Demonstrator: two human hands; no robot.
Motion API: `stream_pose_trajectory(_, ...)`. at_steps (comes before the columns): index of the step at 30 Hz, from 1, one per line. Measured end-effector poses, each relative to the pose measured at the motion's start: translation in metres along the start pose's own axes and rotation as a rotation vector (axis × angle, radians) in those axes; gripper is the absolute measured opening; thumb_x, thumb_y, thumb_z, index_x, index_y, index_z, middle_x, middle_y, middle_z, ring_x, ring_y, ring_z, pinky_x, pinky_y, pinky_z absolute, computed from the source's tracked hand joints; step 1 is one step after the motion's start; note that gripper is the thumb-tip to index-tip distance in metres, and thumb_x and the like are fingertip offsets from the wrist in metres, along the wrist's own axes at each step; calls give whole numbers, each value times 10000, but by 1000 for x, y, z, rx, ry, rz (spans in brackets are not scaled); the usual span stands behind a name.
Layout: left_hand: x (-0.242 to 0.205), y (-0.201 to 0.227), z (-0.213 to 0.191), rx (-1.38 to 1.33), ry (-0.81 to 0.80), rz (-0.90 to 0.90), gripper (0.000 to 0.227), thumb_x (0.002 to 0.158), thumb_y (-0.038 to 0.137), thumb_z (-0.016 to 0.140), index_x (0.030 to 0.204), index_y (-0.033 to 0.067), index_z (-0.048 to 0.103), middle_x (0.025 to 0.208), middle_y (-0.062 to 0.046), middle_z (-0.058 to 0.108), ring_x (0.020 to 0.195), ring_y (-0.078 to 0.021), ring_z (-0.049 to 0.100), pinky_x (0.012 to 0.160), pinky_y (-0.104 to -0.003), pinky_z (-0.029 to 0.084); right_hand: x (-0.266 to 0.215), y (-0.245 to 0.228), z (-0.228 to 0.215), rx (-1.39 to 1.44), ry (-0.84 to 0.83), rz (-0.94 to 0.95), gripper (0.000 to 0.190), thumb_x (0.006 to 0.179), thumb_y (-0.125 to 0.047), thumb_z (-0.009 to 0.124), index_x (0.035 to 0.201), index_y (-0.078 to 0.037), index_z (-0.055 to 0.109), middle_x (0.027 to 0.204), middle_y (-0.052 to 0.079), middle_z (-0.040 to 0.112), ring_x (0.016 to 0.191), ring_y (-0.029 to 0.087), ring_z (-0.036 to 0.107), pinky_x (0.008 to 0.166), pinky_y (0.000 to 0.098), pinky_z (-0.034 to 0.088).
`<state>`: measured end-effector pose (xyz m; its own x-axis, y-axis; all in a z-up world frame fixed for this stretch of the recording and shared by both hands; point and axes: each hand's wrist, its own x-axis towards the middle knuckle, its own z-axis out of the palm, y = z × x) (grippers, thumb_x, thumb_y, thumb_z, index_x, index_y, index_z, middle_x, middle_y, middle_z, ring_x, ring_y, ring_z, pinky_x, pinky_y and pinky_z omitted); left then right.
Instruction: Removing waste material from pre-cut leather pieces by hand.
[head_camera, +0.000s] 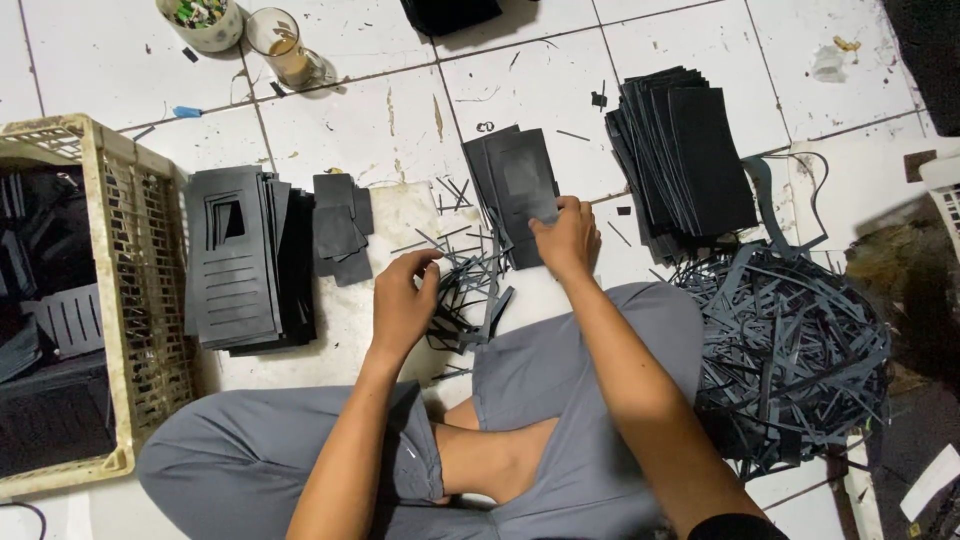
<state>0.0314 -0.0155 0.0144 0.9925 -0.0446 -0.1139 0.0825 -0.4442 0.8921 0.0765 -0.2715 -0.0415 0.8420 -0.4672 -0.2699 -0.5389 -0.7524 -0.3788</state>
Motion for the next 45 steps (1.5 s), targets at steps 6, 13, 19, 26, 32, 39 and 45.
stream_pose_trajectory(6,1,-3,0,20,-4,17,213,948,78,601,1087,87,761,883,-135,739,841,-290,704,764,-396,545,-1,-2,-1,42,72,-21,456,848,-313,794,1193,-82,605,1207,105,520,1230,378,505,1025,572,425)
stream_pose_trajectory(13,0,-1,-2,12,-21,-7,228,955,81,587,1108,81,756,910,-143,741,871,-288,696,805,-405,539,6,6,6,108,79,-34,408,850,-307,781,1139,-85,599,1247,137,507,1219,399,536,1003,578,455)
stream_pose_trajectory(19,0,2,-4,10,-28,-17,231,959,79,582,1113,76,755,910,-145,740,879,-291,693,810,-409,538,1,-2,1,86,104,-66,372,855,-274,771,1124,-103,578,1197,113,553,1192,380,577,995,579,460)
stream_pose_trajectory(26,1,1,-3,16,-36,-17,232,962,79,580,1116,68,753,916,-152,740,885,-296,692,814,-412,541,4,2,7,221,115,-88,445,842,-235,773,1183,-84,530,1241,164,519,1175,444,578,955,553,487)
stream_pose_trajectory(32,1,0,-3,30,-49,-13,226,958,85,588,1115,75,750,917,-153,740,896,-305,692,821,-419,540,-2,-5,-2,179,57,-81,576,873,-254,746,1333,-21,489,1284,215,561,1231,420,553,1020,526,450)
stream_pose_trajectory(39,1,1,-4,30,-60,-11,226,960,84,586,1117,75,747,922,-150,739,900,-301,686,825,-417,537,-14,-22,-9,7,24,-116,794,886,-390,759,1461,31,408,1386,278,506,1316,428,477,1108,545,375)
stream_pose_trajectory(45,0,6,-4,31,-71,-40,231,967,88,580,1131,79,743,925,-144,736,920,-302,686,843,-417,540,-21,-25,9,-116,73,-328,877,822,-500,797,1407,67,472,1372,308,428,1292,482,429,1063,602,392)
